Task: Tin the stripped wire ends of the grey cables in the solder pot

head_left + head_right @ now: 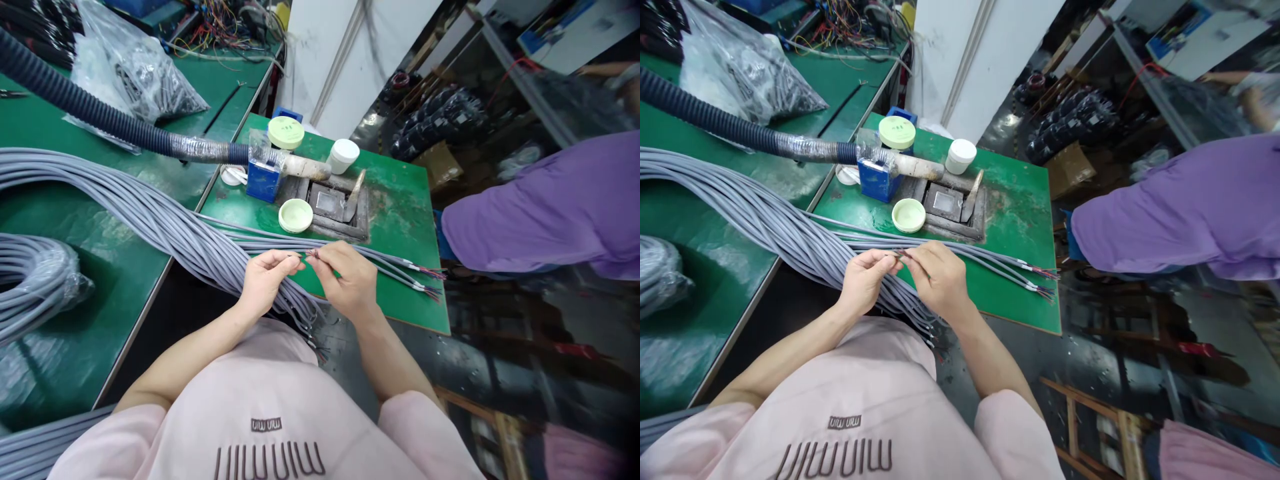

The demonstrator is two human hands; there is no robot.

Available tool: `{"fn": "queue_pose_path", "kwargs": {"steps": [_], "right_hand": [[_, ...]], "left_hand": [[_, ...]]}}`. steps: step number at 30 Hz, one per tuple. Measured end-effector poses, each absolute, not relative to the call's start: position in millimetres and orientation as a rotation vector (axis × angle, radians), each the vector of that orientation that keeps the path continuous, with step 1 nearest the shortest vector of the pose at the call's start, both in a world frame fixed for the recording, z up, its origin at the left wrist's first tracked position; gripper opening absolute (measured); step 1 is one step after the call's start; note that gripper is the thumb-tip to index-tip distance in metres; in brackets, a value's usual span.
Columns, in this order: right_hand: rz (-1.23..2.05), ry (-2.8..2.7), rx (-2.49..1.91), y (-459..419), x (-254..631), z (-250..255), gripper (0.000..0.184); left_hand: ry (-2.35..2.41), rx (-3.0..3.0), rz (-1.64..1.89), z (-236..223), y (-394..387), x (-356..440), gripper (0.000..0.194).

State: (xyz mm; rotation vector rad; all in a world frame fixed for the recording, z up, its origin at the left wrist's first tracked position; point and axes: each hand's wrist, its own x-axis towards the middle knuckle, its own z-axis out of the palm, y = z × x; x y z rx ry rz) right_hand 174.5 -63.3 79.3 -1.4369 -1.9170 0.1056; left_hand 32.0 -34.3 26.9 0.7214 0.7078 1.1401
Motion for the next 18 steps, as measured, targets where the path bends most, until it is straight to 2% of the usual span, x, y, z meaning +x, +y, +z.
{"fn": "queue_pose_path", "kwargs": {"steps": [5,10,15,18], "right_hand": [[0.227,-1.827,-1.432,-49,169,78,0.023],[0.152,-1.903,-1.377,-37,171,77,0.022],[0.061,-1.957,-1.525,-8,186,79,0.026],[0.045,-2.050,-1.708,19,196,75,0.027]], "left_hand": [[0.700,0.610,1.126,25,-30,37,0.029],[0.748,0.705,1.149,25,-24,34,0.025],[0.883,1.419,1.228,20,-17,19,0.012],[0.908,1.802,1.223,9,-16,13,0.013]]}}
